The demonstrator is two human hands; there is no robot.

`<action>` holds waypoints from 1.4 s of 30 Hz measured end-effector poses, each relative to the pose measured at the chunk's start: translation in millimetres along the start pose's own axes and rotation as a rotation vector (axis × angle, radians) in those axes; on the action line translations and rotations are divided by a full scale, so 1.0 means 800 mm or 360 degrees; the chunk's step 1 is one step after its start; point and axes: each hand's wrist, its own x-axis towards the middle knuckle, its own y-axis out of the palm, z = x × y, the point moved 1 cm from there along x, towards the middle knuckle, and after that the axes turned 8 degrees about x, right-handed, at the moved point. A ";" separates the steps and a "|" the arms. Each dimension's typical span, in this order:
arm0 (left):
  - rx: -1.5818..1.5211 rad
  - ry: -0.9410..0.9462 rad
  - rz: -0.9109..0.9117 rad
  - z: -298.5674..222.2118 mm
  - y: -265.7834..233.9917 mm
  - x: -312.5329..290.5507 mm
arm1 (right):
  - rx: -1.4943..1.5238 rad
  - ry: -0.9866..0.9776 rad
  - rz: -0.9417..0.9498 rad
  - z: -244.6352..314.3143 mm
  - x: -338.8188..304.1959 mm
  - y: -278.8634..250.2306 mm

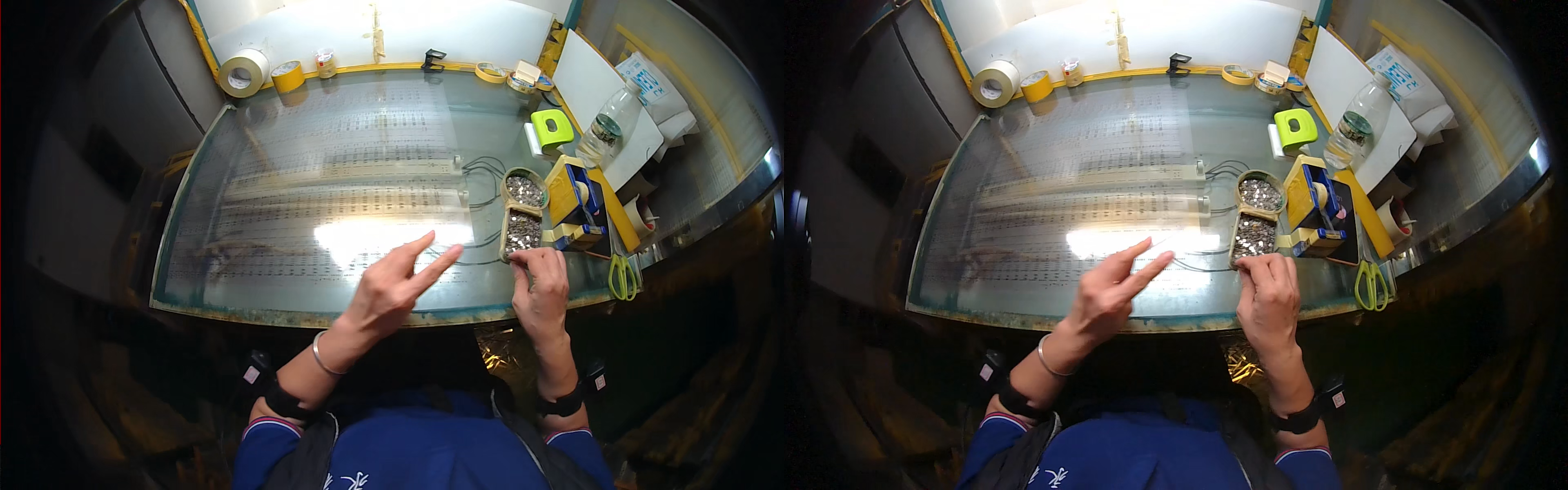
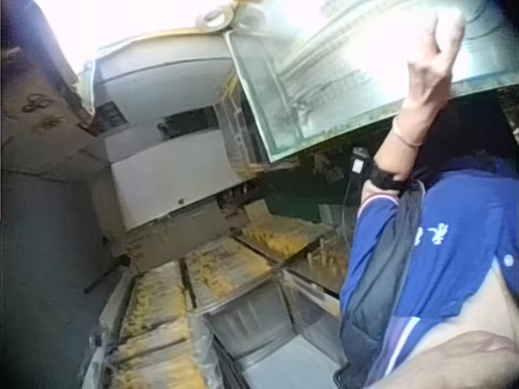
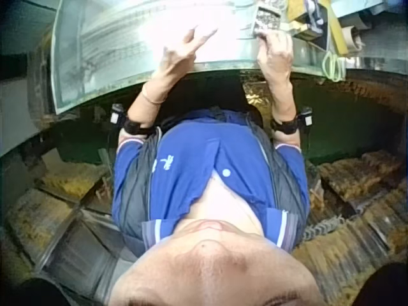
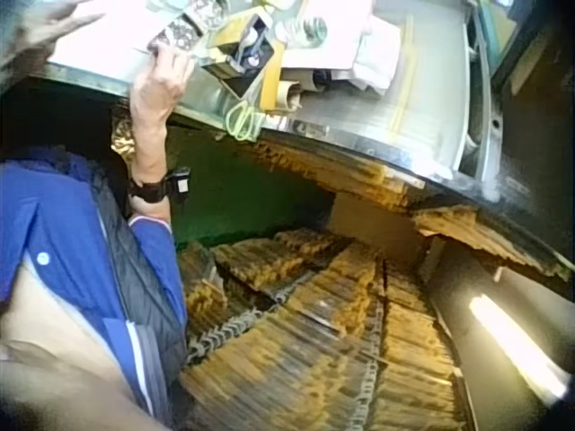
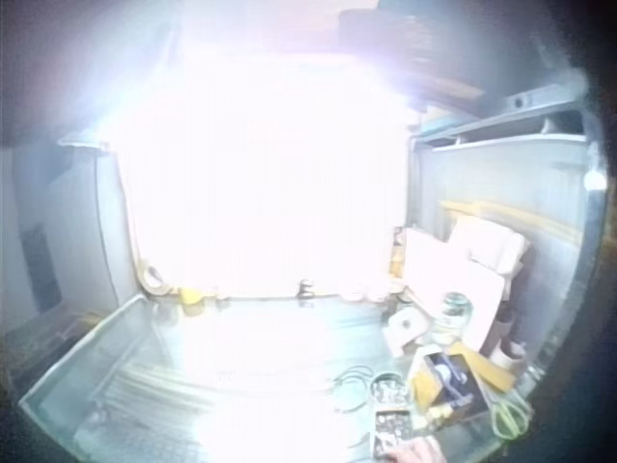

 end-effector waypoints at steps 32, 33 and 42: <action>-0.0168 -0.0029 0.0036 -0.069 0.028 -0.044 | 0.0415 0.0181 -0.0297 -0.001 -0.024 0.016; -0.0164 -0.0030 0.0034 -0.069 0.025 -0.044 | 0.0513 0.0230 -0.0261 -0.003 -0.028 0.017; -0.0611 -0.0141 -0.0414 -0.062 -0.011 -0.030 | 0.2120 0.1678 0.0659 0.057 -0.023 0.004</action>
